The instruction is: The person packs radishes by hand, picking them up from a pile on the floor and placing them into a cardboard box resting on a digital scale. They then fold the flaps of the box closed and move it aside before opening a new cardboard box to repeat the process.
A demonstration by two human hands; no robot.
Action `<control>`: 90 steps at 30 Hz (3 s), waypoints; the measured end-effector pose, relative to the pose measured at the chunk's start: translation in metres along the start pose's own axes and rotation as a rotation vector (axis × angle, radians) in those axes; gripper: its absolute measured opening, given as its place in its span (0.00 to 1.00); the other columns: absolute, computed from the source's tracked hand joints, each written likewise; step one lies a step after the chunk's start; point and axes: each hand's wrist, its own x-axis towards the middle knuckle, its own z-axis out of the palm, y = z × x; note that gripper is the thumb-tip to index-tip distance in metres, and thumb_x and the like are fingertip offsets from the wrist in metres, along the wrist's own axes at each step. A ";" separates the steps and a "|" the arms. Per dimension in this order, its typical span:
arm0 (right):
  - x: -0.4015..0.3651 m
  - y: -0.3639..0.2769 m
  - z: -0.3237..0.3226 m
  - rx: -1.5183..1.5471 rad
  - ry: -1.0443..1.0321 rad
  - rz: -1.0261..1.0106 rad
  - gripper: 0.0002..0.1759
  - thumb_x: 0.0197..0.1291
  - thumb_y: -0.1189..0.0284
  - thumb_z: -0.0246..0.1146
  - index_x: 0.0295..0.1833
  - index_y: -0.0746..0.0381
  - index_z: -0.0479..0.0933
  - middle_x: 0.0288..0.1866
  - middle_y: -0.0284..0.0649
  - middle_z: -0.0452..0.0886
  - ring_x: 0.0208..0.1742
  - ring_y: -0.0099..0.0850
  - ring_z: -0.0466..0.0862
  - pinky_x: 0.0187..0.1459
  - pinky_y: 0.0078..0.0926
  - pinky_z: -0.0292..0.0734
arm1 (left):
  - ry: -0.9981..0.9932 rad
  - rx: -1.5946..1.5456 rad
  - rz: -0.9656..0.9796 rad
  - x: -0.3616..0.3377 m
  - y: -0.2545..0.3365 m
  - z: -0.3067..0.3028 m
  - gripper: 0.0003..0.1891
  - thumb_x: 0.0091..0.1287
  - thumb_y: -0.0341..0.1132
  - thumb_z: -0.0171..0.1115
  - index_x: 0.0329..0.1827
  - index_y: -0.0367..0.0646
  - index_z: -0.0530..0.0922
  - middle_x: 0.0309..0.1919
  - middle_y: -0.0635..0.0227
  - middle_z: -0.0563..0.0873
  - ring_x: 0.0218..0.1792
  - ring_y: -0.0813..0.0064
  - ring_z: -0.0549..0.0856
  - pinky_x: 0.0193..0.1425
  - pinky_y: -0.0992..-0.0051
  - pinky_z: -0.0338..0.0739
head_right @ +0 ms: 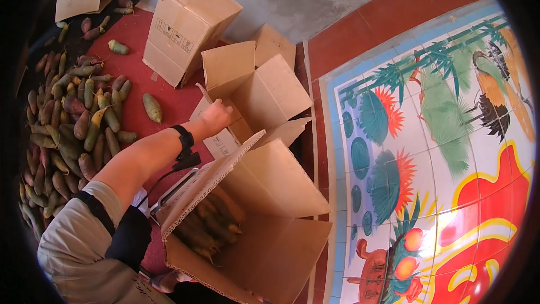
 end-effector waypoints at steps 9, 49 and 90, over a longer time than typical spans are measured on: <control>-0.008 -0.006 -0.002 -0.047 0.012 -0.050 0.13 0.61 0.68 0.54 0.30 0.66 0.73 0.26 0.49 0.76 0.28 0.41 0.75 0.29 0.40 0.70 | 0.076 -0.092 -0.016 -0.023 0.010 0.046 0.05 0.51 0.30 0.57 0.28 0.40 0.79 0.28 0.58 0.77 0.29 0.63 0.81 0.31 0.66 0.74; 0.024 -0.088 -0.011 0.131 0.067 0.114 0.12 0.58 0.72 0.56 0.41 0.70 0.76 0.35 0.59 0.78 0.39 0.55 0.79 0.40 0.42 0.73 | -0.250 -0.922 -0.067 -0.278 0.075 -0.081 0.12 0.60 0.34 0.53 0.44 0.37 0.73 0.34 0.46 0.79 0.37 0.44 0.79 0.42 0.54 0.73; 0.008 -0.054 -0.011 0.106 0.178 0.048 0.11 0.58 0.74 0.54 0.41 0.71 0.75 0.36 0.49 0.81 0.37 0.39 0.81 0.43 0.31 0.74 | -0.856 -0.515 -0.875 -0.571 0.023 0.036 0.13 0.59 0.37 0.54 0.44 0.46 0.80 0.42 0.57 0.84 0.47 0.59 0.82 0.50 0.64 0.77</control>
